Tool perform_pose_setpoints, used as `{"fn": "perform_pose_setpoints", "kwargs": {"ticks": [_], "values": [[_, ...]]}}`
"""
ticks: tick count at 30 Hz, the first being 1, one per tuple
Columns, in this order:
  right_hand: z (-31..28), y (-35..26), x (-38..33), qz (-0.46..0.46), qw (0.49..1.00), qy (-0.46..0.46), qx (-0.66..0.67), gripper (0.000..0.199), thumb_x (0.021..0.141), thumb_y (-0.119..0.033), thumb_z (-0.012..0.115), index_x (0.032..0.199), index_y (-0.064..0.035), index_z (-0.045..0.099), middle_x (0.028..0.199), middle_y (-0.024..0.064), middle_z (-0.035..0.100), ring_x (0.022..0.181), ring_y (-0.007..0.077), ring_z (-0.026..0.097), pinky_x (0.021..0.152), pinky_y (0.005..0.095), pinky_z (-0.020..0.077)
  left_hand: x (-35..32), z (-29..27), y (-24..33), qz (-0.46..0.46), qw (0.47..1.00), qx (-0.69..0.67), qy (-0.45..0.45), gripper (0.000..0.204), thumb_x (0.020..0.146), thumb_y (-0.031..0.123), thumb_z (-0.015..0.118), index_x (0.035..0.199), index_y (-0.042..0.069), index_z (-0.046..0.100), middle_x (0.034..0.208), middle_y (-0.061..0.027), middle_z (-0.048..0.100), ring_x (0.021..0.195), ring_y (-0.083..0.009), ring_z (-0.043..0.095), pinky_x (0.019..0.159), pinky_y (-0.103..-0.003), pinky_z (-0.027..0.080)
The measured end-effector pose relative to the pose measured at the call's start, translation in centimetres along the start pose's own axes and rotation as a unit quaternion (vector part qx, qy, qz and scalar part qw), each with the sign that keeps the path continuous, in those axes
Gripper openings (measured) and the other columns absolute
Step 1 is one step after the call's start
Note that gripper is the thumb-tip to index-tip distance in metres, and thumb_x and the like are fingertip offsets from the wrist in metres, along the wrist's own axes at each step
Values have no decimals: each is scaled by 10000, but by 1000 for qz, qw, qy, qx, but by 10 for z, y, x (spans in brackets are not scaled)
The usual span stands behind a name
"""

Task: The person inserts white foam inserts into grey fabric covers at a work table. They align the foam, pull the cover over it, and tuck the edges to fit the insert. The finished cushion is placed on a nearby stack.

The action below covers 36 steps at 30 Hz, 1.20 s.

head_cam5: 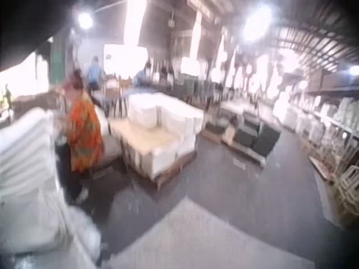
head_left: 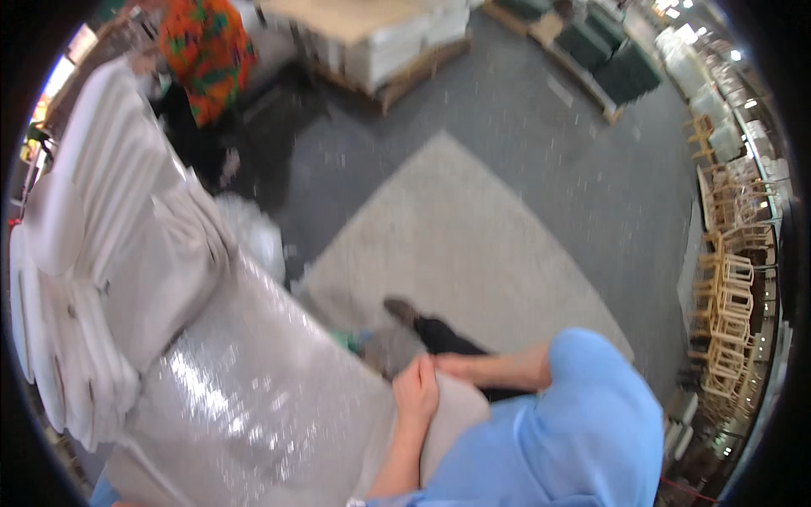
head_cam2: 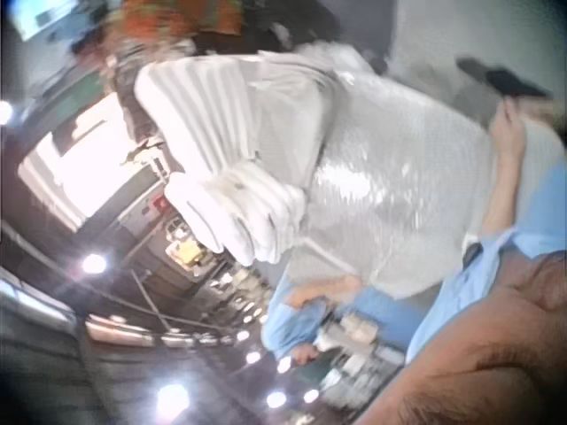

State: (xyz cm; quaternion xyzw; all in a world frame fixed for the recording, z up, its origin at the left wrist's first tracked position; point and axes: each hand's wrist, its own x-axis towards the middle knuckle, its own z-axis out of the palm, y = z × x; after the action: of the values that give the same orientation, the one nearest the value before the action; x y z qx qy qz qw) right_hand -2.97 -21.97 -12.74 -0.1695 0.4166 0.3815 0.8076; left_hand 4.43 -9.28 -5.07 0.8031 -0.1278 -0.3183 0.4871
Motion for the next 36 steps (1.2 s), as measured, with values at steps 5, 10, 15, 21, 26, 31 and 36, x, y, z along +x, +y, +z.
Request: {"fn": "perform_pose_setpoints", "kwargs": {"ticks": [5,10,15,21,26,31,36], "values": [[-40,-1,-33,-194,978,73,4,264,1077,-331,558,1063,-88,661,977,73,721,875,188,710,817,349,584,-14,-10,-5,-43,997,-68,12,339,1094,248,497,1036,19,740,928,-177,750,840,-298,728,796,-384,545],[-20,-3,-89,-358,917,173,20,396,1142,-372,424,1091,-45,641,1010,100,712,901,200,700,843,358,565,-23,-16,-8,-80,992,-93,-7,328,1111,211,483,1125,13,744,969,-116,775,849,-179,695,808,-318,531],[46,9,-120,-423,904,47,-33,425,1144,-368,412,1126,-9,638,1056,118,713,996,212,693,971,394,532,-28,-12,-13,-63,991,-115,8,306,1103,169,484,1268,-4,673,1036,-146,782,875,-189,704,827,-317,537],[52,-6,-77,-398,892,-84,-195,521,1142,-414,389,996,-7,680,960,88,702,903,171,676,876,327,512,-75,-43,-7,-46,999,10,11,356,1112,117,435,1410,-39,549,1323,-168,697,1195,-229,657,1061,-355,481],[52,-15,-24,-362,916,-107,-134,603,1140,-471,356,883,-18,659,793,89,691,706,184,680,731,317,537,-147,-93,4,-184,979,-65,-59,415,1073,82,468,1471,-14,535,1456,-173,618,1347,-249,572,1167,-362,395],[42,-5,19,-259,945,-199,11,683,1123,-557,340,845,-15,648,715,129,688,627,249,696,642,350,578,-163,-87,-4,-230,957,-172,-51,450,1105,145,432,1517,-29,487,1554,-156,522,1431,-250,483,1214,-371,338],[34,2,23,-220,951,-166,143,712,1111,-603,323,943,-3,667,802,152,723,721,276,736,719,396,605,-168,-91,-16,-194,976,-86,-54,451,1114,173,434,1507,-41,496,1540,-171,538,1425,-272,494,1219,-393,342]]}}
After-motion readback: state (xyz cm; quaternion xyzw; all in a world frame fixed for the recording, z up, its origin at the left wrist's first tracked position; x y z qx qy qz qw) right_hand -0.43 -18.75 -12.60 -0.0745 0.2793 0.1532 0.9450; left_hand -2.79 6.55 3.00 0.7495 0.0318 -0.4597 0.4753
